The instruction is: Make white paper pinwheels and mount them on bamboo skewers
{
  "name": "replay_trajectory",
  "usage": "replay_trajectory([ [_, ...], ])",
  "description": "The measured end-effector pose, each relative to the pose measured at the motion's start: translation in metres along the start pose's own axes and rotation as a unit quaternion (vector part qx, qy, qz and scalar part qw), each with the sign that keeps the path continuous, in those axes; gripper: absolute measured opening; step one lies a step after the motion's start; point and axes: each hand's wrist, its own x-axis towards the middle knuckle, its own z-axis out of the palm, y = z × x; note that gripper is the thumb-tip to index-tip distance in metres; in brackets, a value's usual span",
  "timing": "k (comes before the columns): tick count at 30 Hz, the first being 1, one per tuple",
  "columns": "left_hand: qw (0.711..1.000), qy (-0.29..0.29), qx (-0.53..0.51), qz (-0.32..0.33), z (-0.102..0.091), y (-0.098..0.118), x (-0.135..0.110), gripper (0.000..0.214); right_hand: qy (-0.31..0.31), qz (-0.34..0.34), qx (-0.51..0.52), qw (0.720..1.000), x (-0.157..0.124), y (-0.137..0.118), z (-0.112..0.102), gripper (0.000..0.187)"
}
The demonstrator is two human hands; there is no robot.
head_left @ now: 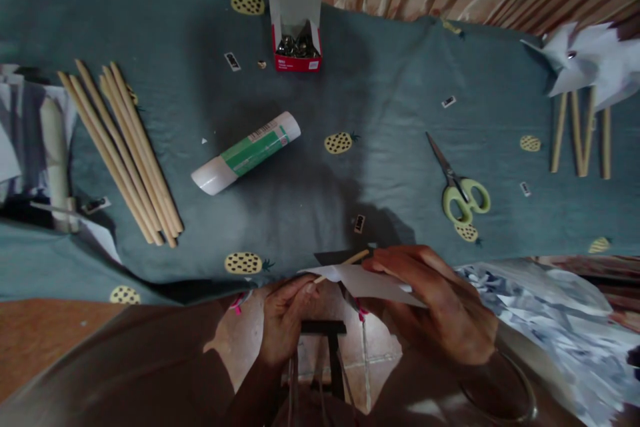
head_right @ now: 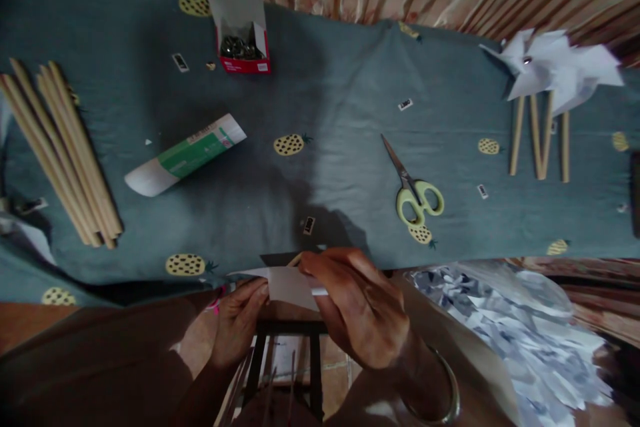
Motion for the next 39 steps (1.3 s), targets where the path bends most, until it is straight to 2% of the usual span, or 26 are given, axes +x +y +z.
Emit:
replay_trajectory([
  [4, 1.000, -0.004, 0.000, -0.001, -0.001, -0.001, 0.000, 0.023, -0.020, 0.003, 0.000, 1.000, 0.001, 0.000, 0.001, 0.062],
  [8, 1.000, -0.008, 0.002, 0.000, -0.001, -0.001, -0.001, 0.024, -0.008, 0.003, -0.004, 1.000, 0.002, 0.000, 0.002, 0.058],
  [13, 1.000, -0.009, 0.000, 0.011, -0.001, -0.001, -0.001, 0.028, -0.003, -0.002, -0.007, 1.000, 0.002, 0.000, 0.002, 0.061],
  [18, 1.000, -0.012, 0.006, -0.003, 0.000, 0.003, 0.000, 0.029, -0.020, 0.024, -0.009, 0.999, 0.002, 0.000, 0.001, 0.061],
  [22, 1.000, -0.007, -0.006, -0.015, 0.001, 0.008, -0.001, 0.031, 0.001, 0.050, -0.028, 0.998, 0.008, -0.001, 0.001, 0.052],
  [28, 0.997, -0.031, -0.042, -0.058, 0.004, 0.017, -0.009, 0.041, -0.002, 0.003, -0.048, 0.999, 0.012, -0.010, -0.004, 0.041],
  [34, 0.995, -0.043, -0.065, -0.069, 0.008, 0.016, -0.016, 0.045, 0.063, 0.048, -0.049, 0.996, 0.004, -0.005, 0.003, 0.028],
  [39, 0.996, -0.032, -0.060, -0.052, 0.011, 0.013, -0.015, 0.048, 0.059, -0.018, -0.060, 0.996, 0.004, 0.000, 0.005, 0.031],
])
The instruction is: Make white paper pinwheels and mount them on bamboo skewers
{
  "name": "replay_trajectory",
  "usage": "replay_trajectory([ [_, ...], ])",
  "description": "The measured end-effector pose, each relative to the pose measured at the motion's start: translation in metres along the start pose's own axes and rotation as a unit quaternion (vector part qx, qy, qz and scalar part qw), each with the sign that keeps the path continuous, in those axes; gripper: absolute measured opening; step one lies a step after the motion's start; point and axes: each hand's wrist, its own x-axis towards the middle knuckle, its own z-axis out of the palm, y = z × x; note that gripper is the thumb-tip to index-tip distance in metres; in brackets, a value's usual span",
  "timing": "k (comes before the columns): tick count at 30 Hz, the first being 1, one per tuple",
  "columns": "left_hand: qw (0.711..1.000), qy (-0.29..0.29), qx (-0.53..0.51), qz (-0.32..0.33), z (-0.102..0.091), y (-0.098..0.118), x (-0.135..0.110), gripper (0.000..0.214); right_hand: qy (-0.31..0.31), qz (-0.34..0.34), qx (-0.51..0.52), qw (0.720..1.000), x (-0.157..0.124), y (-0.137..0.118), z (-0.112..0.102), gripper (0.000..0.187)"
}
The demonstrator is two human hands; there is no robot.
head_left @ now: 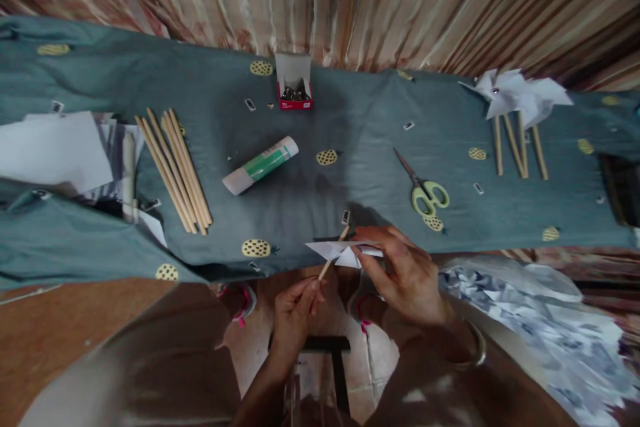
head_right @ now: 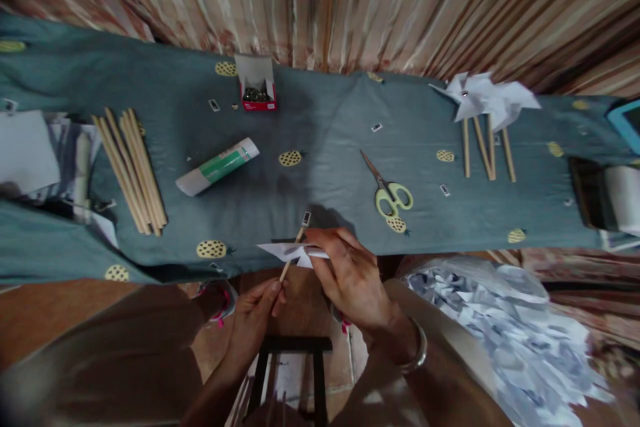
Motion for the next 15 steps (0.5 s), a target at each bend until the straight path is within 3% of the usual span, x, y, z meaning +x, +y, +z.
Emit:
replay_trajectory([
  [4, 1.000, 0.013, -0.004, 0.000, 0.0020, 0.0018, 0.0026, 0.050, 0.001, -0.039, -0.014, 0.999, 0.0015, 0.0010, -0.0010, 0.036],
  [15, 1.000, 0.016, -0.018, -0.006, 0.0019, -0.0032, 0.0056, 0.049, -0.008, -0.060, -0.016, 0.998, 0.0048, -0.0002, -0.0016, 0.041],
])
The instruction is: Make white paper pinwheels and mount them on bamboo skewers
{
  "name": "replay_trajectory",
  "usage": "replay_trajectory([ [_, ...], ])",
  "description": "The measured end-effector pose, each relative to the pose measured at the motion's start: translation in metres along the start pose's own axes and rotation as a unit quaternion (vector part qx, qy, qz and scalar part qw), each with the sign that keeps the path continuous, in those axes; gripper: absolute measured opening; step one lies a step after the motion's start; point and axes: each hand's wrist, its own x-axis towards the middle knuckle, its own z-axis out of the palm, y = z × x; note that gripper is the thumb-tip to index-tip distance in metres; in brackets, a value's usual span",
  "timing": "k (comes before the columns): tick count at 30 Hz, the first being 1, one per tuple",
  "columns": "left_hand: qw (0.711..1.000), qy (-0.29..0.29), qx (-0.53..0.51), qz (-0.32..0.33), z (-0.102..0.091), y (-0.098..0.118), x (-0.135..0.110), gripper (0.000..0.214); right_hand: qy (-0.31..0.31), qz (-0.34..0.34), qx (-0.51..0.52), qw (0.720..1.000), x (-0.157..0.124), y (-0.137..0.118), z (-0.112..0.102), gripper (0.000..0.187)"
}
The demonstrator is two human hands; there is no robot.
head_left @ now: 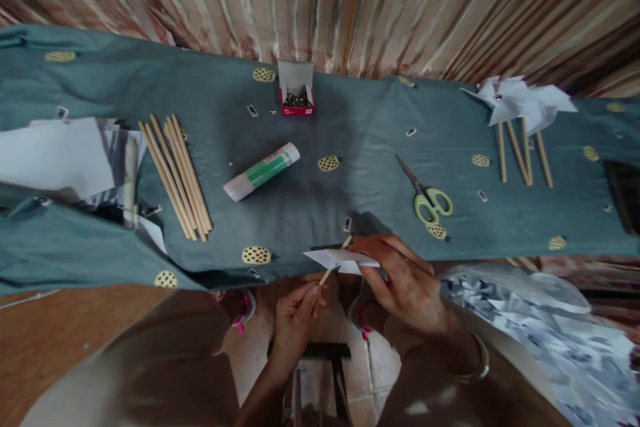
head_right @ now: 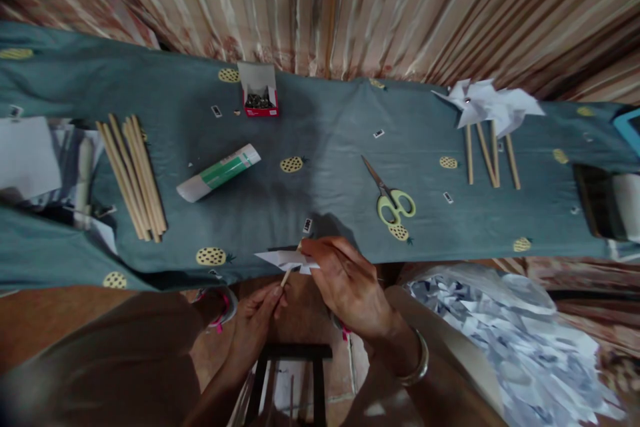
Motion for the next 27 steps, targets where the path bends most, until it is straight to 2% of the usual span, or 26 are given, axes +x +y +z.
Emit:
replay_trajectory([
  [5, 1.000, 0.002, 0.002, 0.000, -0.0003, 0.0037, -0.0005, 0.049, -0.010, -0.003, 0.011, 1.000, -0.0037, 0.0022, 0.0019, 0.046],
  [11, 1.000, 0.004, 0.014, -0.002, 0.0004, 0.0029, 0.0001, 0.050, -0.003, 0.017, 0.016, 1.000, -0.0018, 0.0021, 0.0032, 0.040],
  [22, 1.000, 0.005, 0.010, -0.015, -0.0009, 0.0007, 0.0013, 0.050, 0.000, 0.015, 0.012, 1.000, -0.0010, 0.0014, 0.0021, 0.042],
  [25, 1.000, 0.007, 0.008, -0.013, -0.0009, 0.0008, 0.0012, 0.049, 0.005, 0.034, 0.025, 0.999, -0.0003, -0.0001, 0.0035, 0.039],
  [27, 1.000, 0.004, 0.007, -0.012, -0.0013, 0.0013, 0.0009, 0.049, 0.014, 0.079, 0.036, 0.996, 0.0001, -0.0021, 0.0044, 0.032],
])
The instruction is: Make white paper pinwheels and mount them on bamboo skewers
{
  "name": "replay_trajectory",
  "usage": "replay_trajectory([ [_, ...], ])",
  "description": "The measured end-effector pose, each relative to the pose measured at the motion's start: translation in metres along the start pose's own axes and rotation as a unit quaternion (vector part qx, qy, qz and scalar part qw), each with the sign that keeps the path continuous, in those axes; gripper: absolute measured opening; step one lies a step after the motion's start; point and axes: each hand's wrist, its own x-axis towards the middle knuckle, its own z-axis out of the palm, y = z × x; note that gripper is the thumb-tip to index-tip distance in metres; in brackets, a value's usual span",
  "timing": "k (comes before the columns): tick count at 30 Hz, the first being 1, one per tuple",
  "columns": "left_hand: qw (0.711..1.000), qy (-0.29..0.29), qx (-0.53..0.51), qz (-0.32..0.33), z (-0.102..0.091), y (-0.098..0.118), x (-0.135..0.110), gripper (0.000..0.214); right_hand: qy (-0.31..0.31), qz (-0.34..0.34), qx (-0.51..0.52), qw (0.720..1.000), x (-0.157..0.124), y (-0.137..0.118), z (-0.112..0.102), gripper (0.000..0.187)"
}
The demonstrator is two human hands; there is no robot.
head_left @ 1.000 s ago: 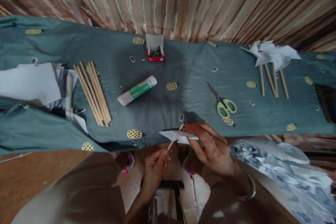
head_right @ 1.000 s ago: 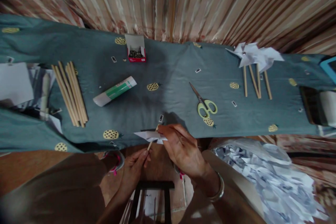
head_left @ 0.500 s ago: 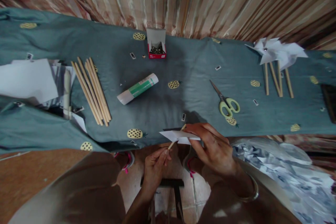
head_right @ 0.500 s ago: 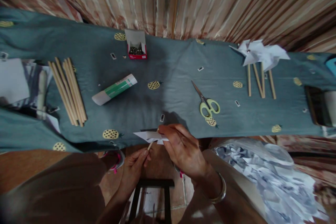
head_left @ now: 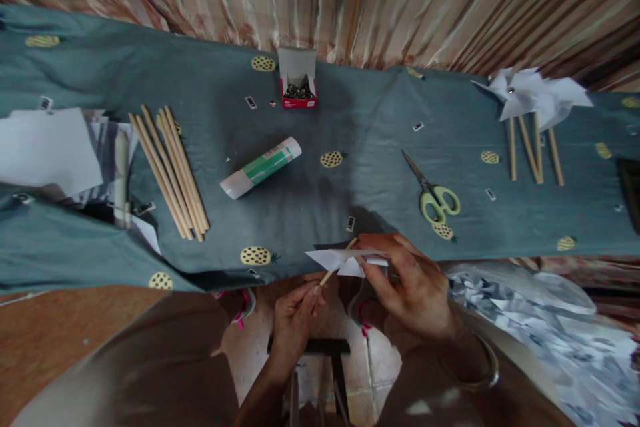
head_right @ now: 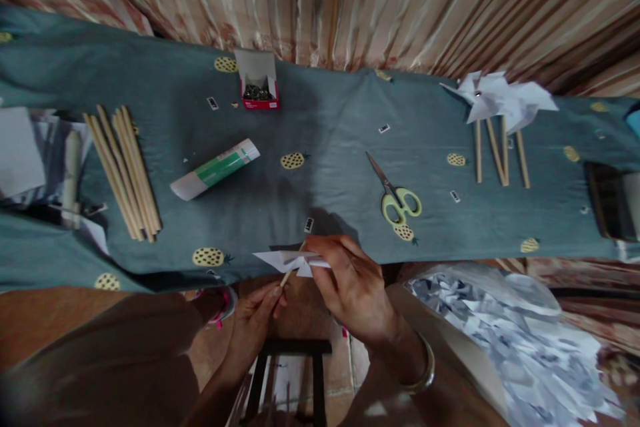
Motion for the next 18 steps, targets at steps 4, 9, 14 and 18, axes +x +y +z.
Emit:
replay_trajectory([
  [4, 1.000, -0.012, 0.002, 0.009, -0.001, 0.001, -0.001, 0.047, -0.004, 0.147, 0.056, 0.988, 0.001, -0.004, 0.001, 0.017],
  [9, 0.999, -0.026, 0.007, 0.020, 0.001, 0.002, -0.006, 0.048, -0.018, 0.249, 0.187, 0.950, 0.005, -0.001, 0.006, 0.015],
  [14, 0.998, -0.052, -0.015, 0.042, 0.007, 0.002, -0.016, 0.048, -0.011, 0.297, 0.301, 0.906, 0.013, 0.012, 0.017, 0.021],
  [18, 0.995, -0.071, -0.049, 0.042, 0.013, 0.005, -0.024, 0.047, -0.060, 0.314, 0.319, 0.892, 0.027, 0.019, 0.019, 0.024],
])
